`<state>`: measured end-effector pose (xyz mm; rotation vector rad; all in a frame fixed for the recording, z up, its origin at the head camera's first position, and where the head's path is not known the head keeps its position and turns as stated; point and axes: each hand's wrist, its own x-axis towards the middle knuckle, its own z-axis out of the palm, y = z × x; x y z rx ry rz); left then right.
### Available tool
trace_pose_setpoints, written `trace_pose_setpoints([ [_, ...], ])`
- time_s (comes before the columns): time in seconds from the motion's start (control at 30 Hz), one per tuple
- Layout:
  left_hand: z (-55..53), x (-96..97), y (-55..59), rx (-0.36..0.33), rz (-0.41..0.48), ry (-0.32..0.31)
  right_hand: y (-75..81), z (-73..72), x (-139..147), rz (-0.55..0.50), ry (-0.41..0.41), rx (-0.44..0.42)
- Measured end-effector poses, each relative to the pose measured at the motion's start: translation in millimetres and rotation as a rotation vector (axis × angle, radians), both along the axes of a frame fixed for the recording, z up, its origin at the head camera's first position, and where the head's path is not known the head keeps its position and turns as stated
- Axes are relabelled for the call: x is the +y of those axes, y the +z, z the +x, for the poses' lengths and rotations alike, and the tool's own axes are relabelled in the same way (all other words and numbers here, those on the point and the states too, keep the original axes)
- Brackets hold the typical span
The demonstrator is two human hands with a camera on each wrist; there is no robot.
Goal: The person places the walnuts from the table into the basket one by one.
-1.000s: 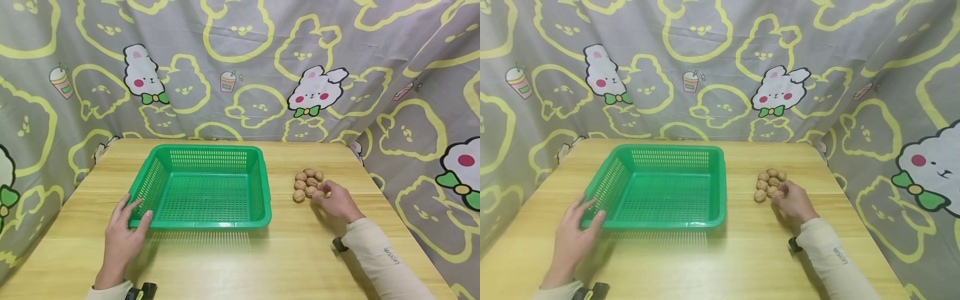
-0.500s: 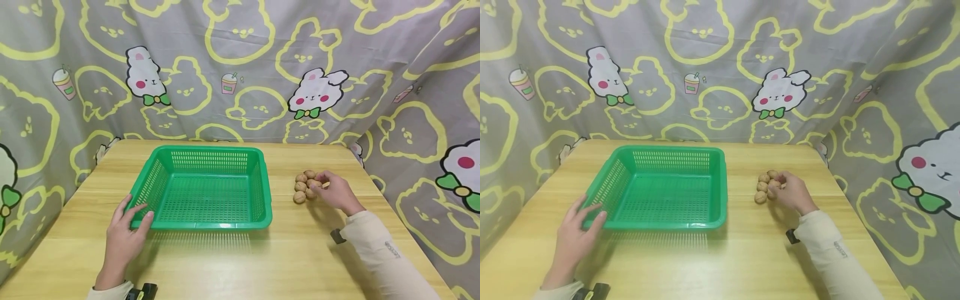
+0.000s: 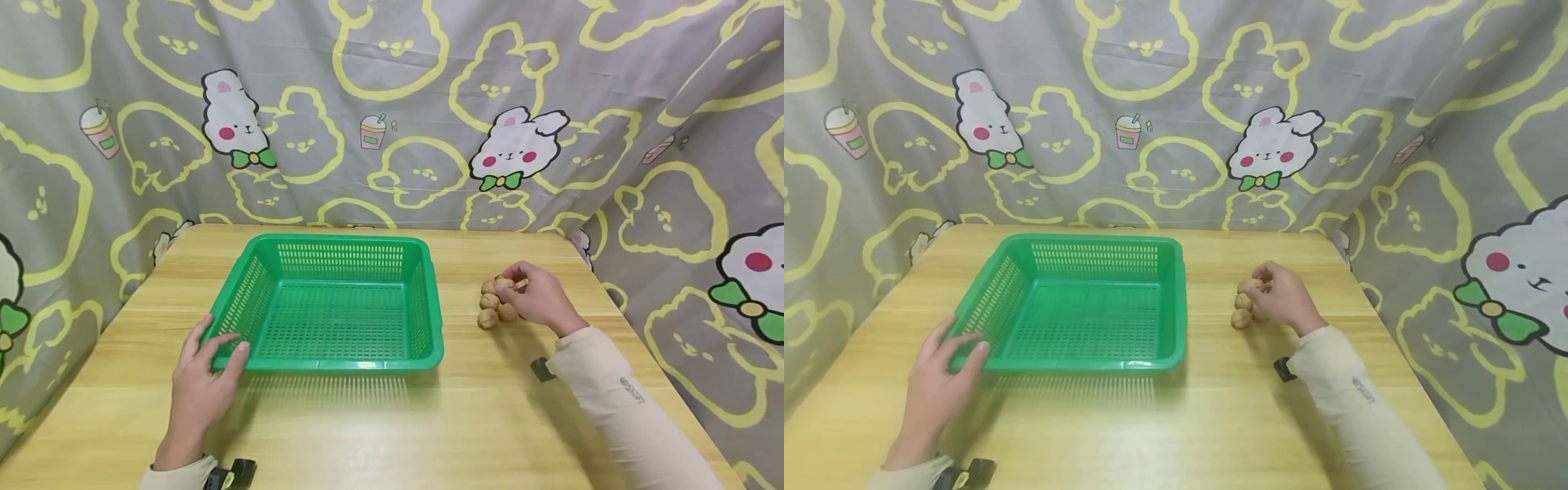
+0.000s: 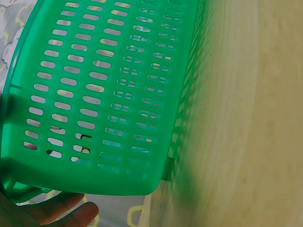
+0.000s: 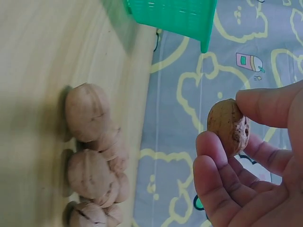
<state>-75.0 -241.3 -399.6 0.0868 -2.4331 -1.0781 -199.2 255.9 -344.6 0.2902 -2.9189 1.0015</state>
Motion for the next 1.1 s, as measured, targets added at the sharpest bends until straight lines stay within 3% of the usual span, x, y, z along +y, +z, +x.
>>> trace_pose_setpoints([
  [1.1, -0.5, 0.1, -4.6, 0.057, -0.004, 0.008, 31.2, -14.5, -47.4, -0.021, 0.058, 0.035],
])
